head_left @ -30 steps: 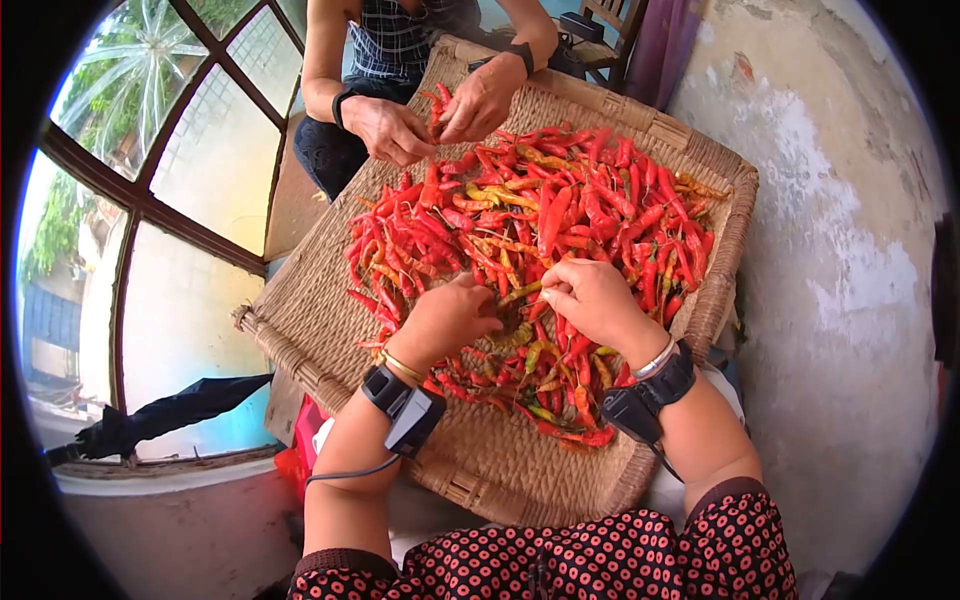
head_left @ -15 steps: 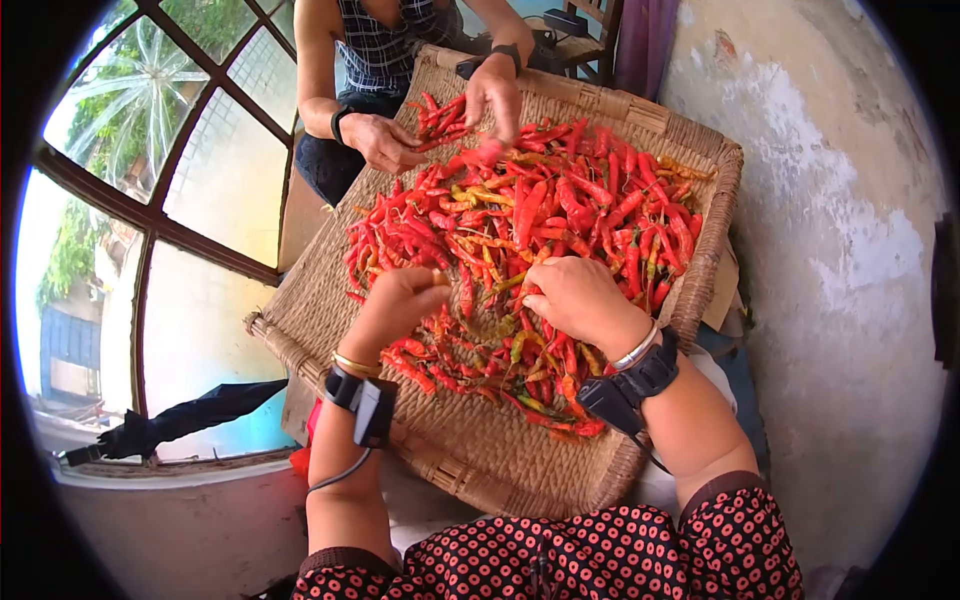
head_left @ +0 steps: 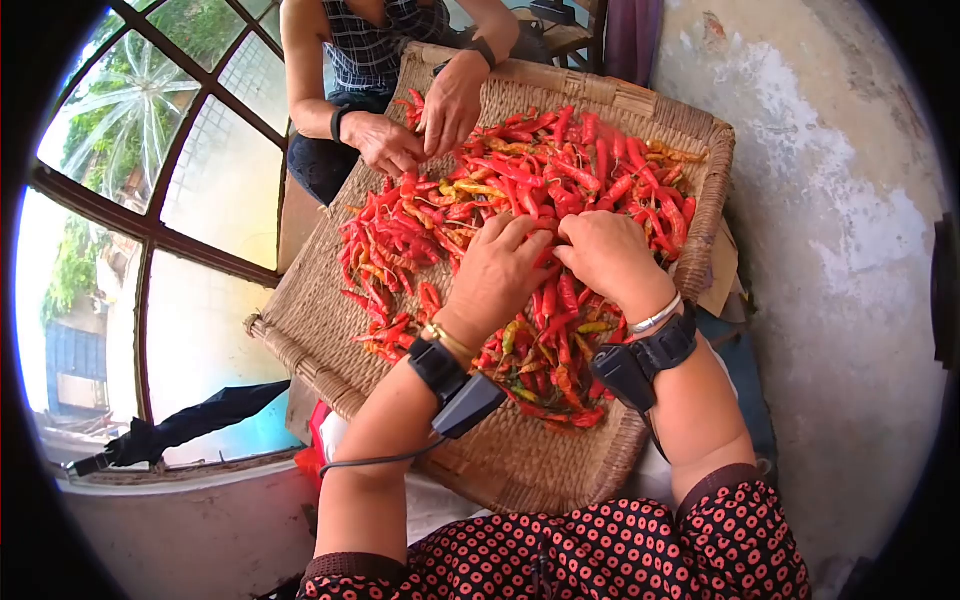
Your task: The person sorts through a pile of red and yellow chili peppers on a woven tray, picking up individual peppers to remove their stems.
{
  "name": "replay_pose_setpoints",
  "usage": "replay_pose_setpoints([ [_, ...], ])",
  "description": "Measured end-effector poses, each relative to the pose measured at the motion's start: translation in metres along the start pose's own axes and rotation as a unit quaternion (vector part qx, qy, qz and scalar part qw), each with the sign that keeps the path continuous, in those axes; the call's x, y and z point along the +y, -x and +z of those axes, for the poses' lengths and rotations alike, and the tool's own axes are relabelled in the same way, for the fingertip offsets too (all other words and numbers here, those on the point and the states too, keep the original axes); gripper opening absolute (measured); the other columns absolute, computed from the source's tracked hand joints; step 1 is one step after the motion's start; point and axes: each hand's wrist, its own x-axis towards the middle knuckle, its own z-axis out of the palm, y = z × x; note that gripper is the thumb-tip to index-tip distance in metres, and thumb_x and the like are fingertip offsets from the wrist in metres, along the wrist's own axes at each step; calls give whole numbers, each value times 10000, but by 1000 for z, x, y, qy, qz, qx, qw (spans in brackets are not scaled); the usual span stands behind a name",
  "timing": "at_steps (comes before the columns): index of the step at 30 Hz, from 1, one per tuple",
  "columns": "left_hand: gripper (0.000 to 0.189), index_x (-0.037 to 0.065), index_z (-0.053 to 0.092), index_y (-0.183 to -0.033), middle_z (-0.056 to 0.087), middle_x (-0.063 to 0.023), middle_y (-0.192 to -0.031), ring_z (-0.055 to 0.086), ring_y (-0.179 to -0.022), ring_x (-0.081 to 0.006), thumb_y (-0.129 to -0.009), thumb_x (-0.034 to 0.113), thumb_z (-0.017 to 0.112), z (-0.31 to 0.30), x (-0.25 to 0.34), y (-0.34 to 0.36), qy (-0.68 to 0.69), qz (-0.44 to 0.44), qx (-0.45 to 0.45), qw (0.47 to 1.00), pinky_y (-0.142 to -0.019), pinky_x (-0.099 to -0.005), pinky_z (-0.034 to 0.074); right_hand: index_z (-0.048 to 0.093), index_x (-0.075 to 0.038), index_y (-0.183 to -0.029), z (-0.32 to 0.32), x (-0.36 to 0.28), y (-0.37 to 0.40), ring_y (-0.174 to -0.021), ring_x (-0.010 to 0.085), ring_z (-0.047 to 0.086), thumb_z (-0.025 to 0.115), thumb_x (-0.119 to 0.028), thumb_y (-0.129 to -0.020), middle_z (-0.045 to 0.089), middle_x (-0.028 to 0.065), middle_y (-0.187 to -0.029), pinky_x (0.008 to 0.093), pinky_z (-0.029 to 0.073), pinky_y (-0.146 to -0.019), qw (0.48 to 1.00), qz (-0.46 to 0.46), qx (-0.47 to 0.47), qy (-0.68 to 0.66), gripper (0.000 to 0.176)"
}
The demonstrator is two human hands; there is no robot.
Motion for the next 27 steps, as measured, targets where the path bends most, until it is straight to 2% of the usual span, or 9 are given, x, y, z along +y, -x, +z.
replay_pose_setpoints([
  [3, 579, 118, 545, -1143, 506, -87, -1153, 454, -1071, -299, -609, 232, 737, 10, 1, -11, -91, 32, 13, 995, -905, -425, 391, 626, -46, -790, 3, 10, 1, -770, 306, 623, 648, -227, -737, 627, 150, -785, 414, 493, -683, 998, -8, 64, 5, 190],
  [6, 731, 215, 483, -1237, 384, -93, -1301, 393, -1120, -400, -575, 353, 758, 16, -4, -14, -160, -99, -19, 982, -888, -551, 347, 634, -46, -807, 1, 10, 0, -778, 310, 623, 649, -232, -739, 631, 148, -808, 416, 492, -698, 998, -6, 66, 10, 198],
  [9, 750, 200, 443, -1275, 359, -142, -1324, 400, -1114, -409, -608, 366, 743, 18, 3, -15, -151, -151, -72, 974, -899, -534, 368, 642, -45, -836, 2, 7, -2, -785, 314, 625, 652, -238, -741, 635, 148, -804, 422, 490, -714, 1000, -16, 13, -6, 216],
  [13, 648, 173, 508, -1194, 399, -162, -1275, 464, -1025, -388, -603, 323, 729, 24, -16, -6, -146, -90, -46, 984, -872, -468, 406, 646, -41, -835, 5, 6, -2, -790, 319, 626, 654, -244, -739, 639, 152, -793, 425, 489, -719, 999, -24, -22, -15, 225],
  [15, 532, 160, 550, -1114, 449, -138, -1200, 492, -971, -342, -607, 228, 698, 20, -25, 2, -144, -63, -29, 987, -834, -416, 430, 617, -65, -830, 7, 7, -2, -791, 316, 607, 649, -258, -737, 627, 134, -778, 432, 472, -701, 1000, -12, -21, -12, 216],
  [18, 301, 158, 591, -998, 507, -82, -1047, 531, -864, -266, -701, 114, 573, 13, -36, 16, -143, -1, -86, 986, -744, -363, 471, 612, -58, -837, 7, 9, -1, -790, 322, 604, 649, -256, -735, 626, 130, -787, 431, 470, -703, 999, -22, -31, 10, 226],
  [23, 218, 150, 633, -909, 530, -62, -985, 544, -833, -242, -712, 97, 555, 0, -49, 37, -104, 39, -99, 989, -742, -332, 480, 598, -52, -887, 9, 7, -2, -830, 321, 594, 644, -238, -736, 619, 142, -822, 425, 467, -720, 998, -37, -44, -9, 243],
  [25, 282, 128, 619, -911, 531, -57, -980, 554, -854, -256, -632, 92, 641, -7, -49, 43, -83, 45, -120, 988, -753, -347, 483, 593, -52, -903, 10, 7, -3, -844, 320, 590, 640, -228, -738, 615, 146, -837, 424, 466, -726, 997, -46, -57, -20, 246],
  [27, 257, 124, 626, -898, 543, -56, -963, 556, -867, -264, -644, 84, 629, -13, -44, 50, -81, 28, -150, 985, -755, -350, 482, 573, -53, -949, 18, 8, -4, -861, 318, 585, 640, -193, -731, 610, 149, -857, 424, 463, -734, 994, -66, -63, -53, 268],
])
